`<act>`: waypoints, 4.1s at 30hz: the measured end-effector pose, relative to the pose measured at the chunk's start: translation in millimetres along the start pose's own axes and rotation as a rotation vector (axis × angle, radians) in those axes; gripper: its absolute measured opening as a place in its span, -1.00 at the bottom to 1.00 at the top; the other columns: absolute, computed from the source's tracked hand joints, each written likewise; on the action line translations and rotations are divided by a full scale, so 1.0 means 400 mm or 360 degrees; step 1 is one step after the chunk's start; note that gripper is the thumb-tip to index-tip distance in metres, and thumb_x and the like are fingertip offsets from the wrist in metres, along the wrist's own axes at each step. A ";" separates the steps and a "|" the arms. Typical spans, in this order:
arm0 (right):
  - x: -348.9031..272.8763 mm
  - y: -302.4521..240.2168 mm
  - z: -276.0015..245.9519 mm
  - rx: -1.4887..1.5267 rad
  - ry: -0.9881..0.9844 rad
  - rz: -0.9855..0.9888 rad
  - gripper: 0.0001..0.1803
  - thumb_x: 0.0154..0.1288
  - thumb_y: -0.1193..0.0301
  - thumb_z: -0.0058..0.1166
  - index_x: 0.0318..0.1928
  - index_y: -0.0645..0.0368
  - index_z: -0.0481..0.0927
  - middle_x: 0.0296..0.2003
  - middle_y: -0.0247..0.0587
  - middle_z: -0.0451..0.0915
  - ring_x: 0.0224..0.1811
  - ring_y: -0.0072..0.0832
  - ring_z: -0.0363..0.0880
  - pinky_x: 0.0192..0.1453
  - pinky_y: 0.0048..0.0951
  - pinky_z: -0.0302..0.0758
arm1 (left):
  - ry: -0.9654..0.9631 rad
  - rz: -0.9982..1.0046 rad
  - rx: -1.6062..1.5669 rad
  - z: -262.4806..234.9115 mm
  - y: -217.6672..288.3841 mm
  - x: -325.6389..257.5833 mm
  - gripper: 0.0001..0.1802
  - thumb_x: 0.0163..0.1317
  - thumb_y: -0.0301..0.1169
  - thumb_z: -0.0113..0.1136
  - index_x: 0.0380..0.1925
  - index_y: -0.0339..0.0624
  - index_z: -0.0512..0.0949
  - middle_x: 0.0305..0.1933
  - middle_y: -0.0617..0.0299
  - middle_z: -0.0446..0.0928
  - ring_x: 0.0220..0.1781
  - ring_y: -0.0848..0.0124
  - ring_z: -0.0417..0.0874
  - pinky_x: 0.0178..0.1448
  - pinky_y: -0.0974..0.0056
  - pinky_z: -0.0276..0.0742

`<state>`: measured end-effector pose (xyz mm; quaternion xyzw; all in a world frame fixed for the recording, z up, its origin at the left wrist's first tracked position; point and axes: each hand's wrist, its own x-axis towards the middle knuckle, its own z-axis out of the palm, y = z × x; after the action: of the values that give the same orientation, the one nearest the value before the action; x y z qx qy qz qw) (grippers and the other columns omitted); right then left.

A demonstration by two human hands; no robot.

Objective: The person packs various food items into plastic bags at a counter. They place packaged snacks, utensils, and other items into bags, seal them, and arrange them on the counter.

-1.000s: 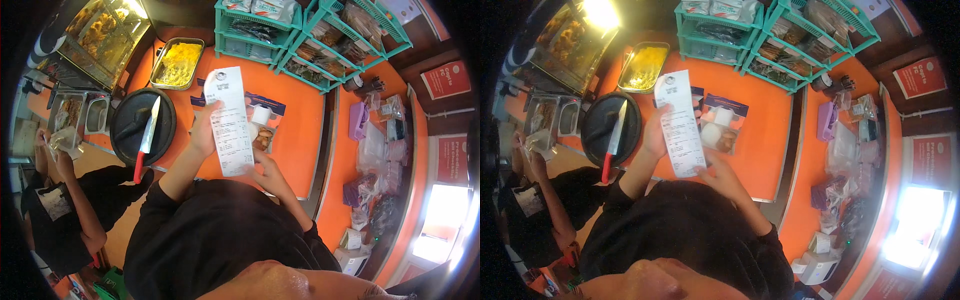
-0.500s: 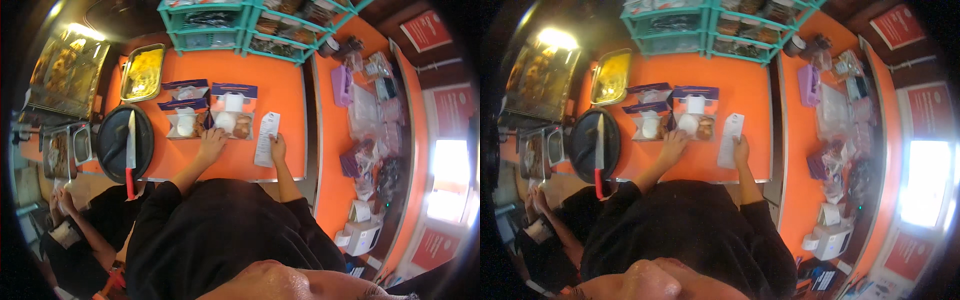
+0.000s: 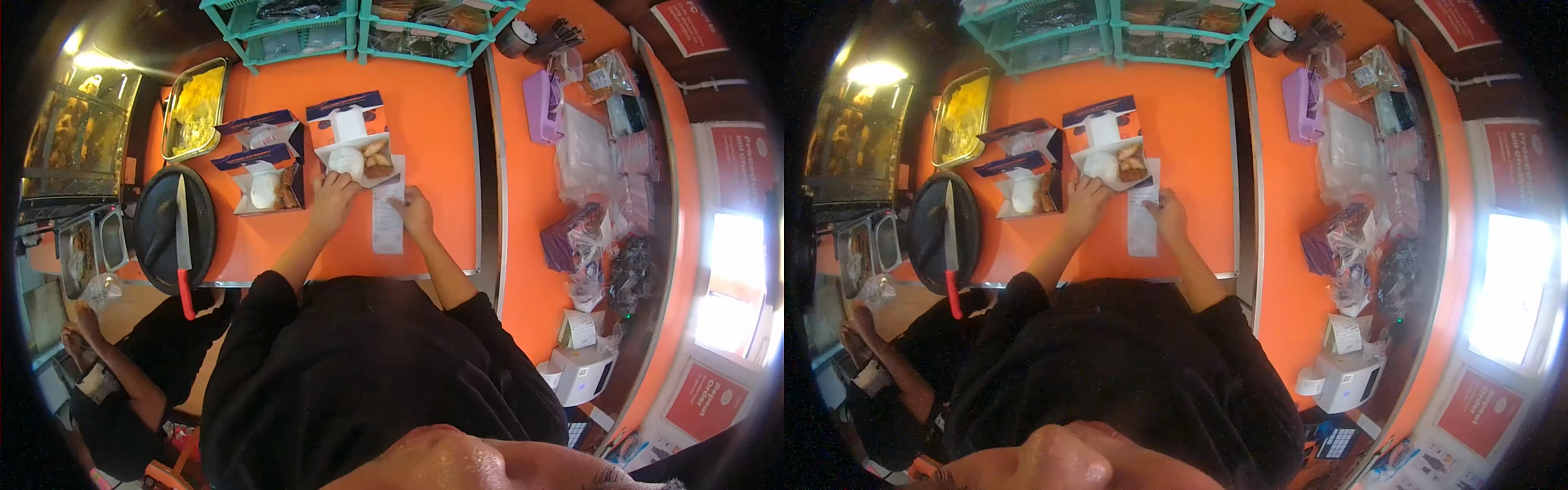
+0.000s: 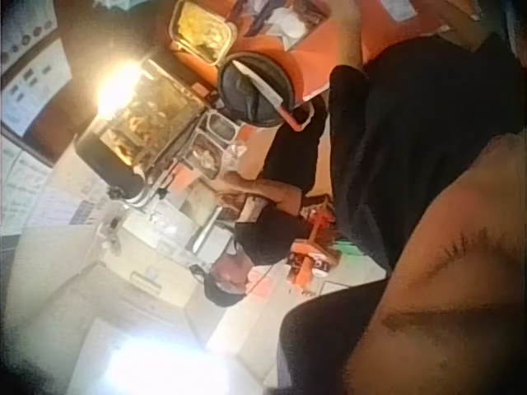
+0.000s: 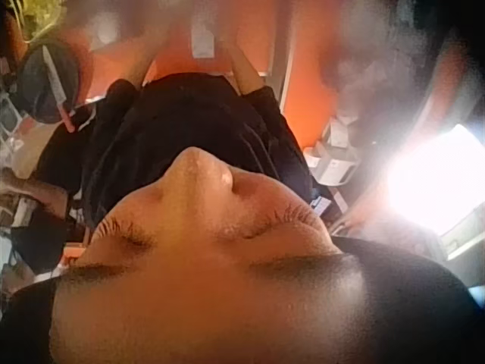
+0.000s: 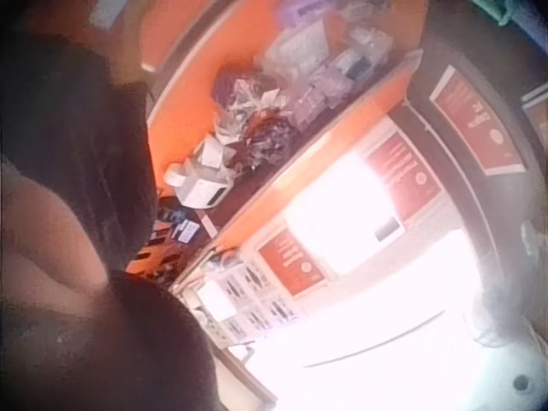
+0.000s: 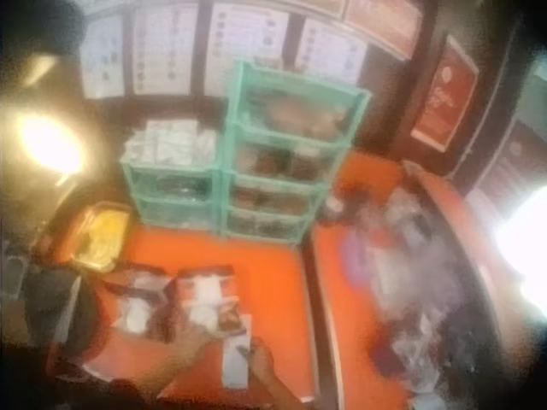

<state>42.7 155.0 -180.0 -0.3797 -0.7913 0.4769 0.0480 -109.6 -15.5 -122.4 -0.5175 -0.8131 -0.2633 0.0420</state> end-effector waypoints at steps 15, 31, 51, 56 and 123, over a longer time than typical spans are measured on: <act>0.000 -0.016 -0.211 -0.0089 -0.0120 -0.0102 -0.54 0.43 0.05 0.07 0.11 0.14 0.48 -0.33 -0.16 0.59 -0.22 -0.38 0.63 -0.13 -0.33 0.52 | 0.0640 -0.1120 0.0517 -0.077 -0.122 -0.266 -0.70 0.29 -0.23 0.23 -0.04 -0.07 0.57 0.10 0.06 0.40 0.23 -0.01 0.28 0.28 -0.14 0.09; 0.231 -0.142 -0.237 -0.0293 -0.0382 -0.0172 -0.62 0.40 0.14 0.07 -0.10 0.25 0.60 -0.33 -0.12 0.63 -0.31 -0.41 0.62 -0.20 -0.36 0.53 | 0.0127 -0.0695 -0.0108 -0.002 0.013 -0.267 -0.65 0.19 -0.52 0.20 0.01 -0.10 0.53 0.06 -0.13 0.37 0.14 -0.09 0.33 0.22 -0.12 0.23; 0.722 -0.546 -0.420 -0.1254 0.1164 -0.1456 -0.82 0.08 0.29 0.34 -0.28 -0.03 0.68 -0.21 -0.39 0.54 -0.07 -0.31 0.42 0.04 -0.19 0.30 | 0.0448 -0.0505 -0.0250 -0.073 0.116 -0.139 -0.42 -0.05 -0.70 0.26 0.02 0.00 0.49 0.10 0.06 0.34 0.17 0.05 0.35 0.25 -0.03 0.23; 0.725 -0.528 -0.421 -0.1251 0.1286 -0.1838 -0.84 0.04 0.38 0.29 -0.30 -0.02 0.67 -0.27 -0.39 0.53 -0.12 -0.32 0.44 0.03 -0.17 0.34 | 0.0426 -0.0413 -0.0301 -0.071 0.109 -0.107 -0.41 -0.10 -0.72 0.27 -0.01 0.01 0.50 0.07 0.08 0.36 0.11 0.07 0.39 0.21 -0.02 0.26; 0.126 0.026 -0.380 -0.1592 -0.0132 -0.0943 -0.15 0.20 0.43 0.10 0.50 -0.06 0.10 0.48 0.04 0.11 0.51 -0.07 0.12 0.57 -0.04 0.00 | -0.0322 -0.0030 -0.0252 0.056 0.021 0.099 -0.50 0.22 -0.41 0.18 0.20 -0.09 0.43 0.37 0.06 0.33 0.49 0.03 0.24 0.45 -0.04 0.29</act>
<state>79.5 299.2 -120.5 -0.0997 -0.9940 0.0259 -0.0367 -115.9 30.2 -125.1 -0.5356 -0.7945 -0.2736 -0.0837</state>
